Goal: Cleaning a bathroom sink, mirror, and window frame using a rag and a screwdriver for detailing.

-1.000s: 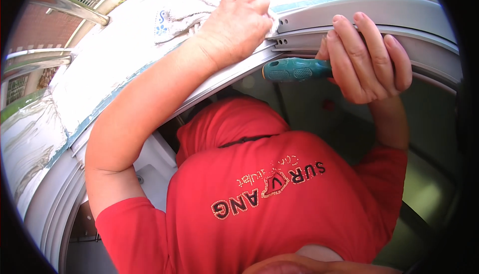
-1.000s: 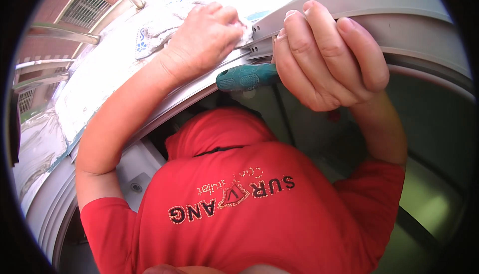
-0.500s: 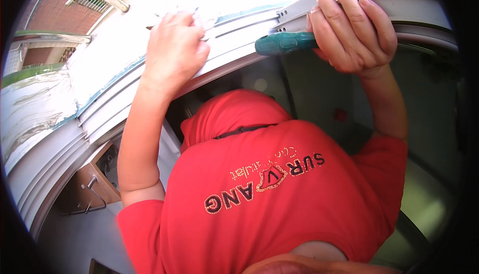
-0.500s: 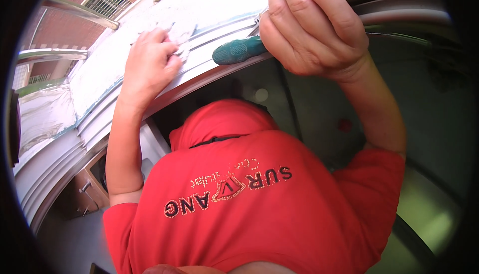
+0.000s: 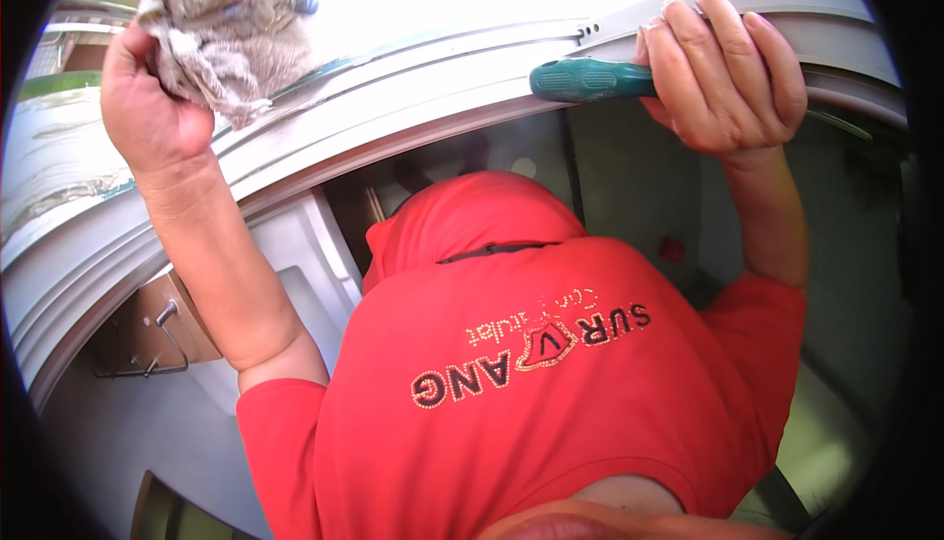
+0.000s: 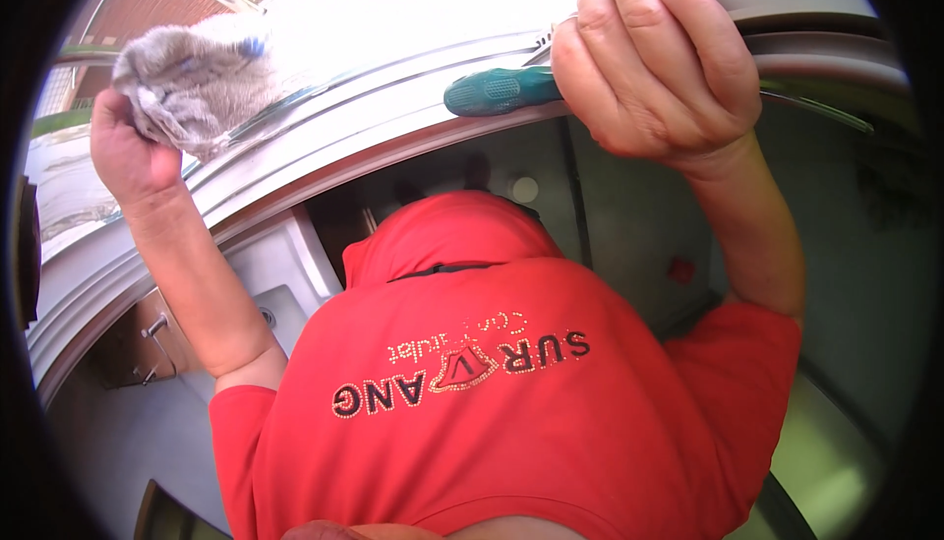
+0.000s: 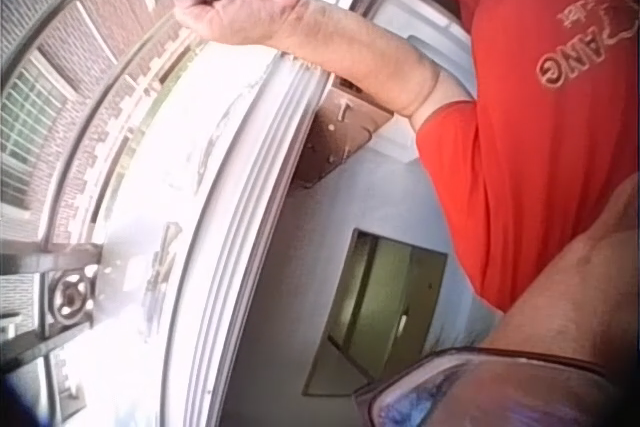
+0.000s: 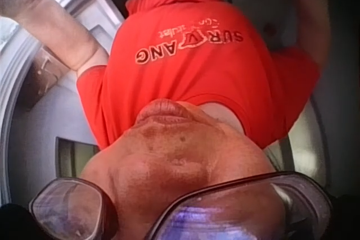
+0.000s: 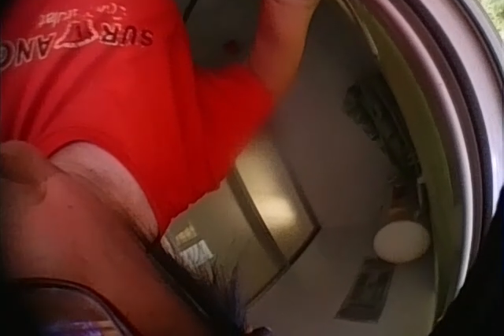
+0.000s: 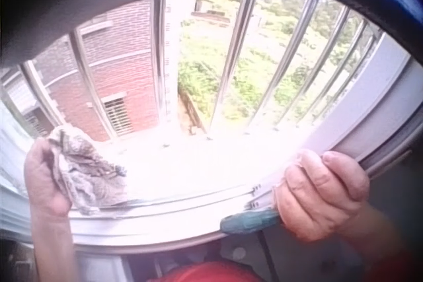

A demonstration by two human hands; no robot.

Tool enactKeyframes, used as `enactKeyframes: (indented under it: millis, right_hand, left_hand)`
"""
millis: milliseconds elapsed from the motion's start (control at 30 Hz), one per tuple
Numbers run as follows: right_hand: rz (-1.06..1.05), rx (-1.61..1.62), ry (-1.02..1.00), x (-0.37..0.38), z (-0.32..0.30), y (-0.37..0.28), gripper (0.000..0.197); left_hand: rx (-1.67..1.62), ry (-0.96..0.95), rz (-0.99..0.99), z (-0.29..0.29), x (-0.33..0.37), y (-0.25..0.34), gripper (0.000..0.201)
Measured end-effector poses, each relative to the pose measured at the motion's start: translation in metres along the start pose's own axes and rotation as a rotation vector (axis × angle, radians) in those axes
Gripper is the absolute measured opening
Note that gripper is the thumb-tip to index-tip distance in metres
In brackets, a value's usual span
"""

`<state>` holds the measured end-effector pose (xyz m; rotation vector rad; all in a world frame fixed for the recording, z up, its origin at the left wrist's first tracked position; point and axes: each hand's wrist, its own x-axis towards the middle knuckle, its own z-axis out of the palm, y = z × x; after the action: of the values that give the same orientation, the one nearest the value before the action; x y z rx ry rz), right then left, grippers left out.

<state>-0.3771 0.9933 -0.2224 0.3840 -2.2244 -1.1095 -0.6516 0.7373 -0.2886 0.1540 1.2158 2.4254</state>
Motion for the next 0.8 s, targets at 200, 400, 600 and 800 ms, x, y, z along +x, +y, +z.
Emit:
enactKeyframes:
  millis: [200,400,600,800]
  right_hand:
    - [0.04,0.024,0.088,0.003,0.005,-0.008,0.012]
    - [-0.019,-0.035,-0.023,0.009,-0.005,-0.011,0.013]
    - [0.014,-0.012,-0.061,0.008,-0.008,-0.01,0.015]
    - [-0.009,-0.01,-0.058,0.008,-0.007,-0.01,0.018]
  left_hand:
    - [-0.101,-0.395,-0.133,0.056,-0.032,-0.045,0.026]
    - [1.202,-0.706,0.811,0.103,-0.082,-0.165,0.016]
    - [1.367,-0.696,0.663,0.099,-0.08,-0.156,0.02]
    - [1.773,-0.522,0.6,0.054,-0.082,-0.124,0.019]
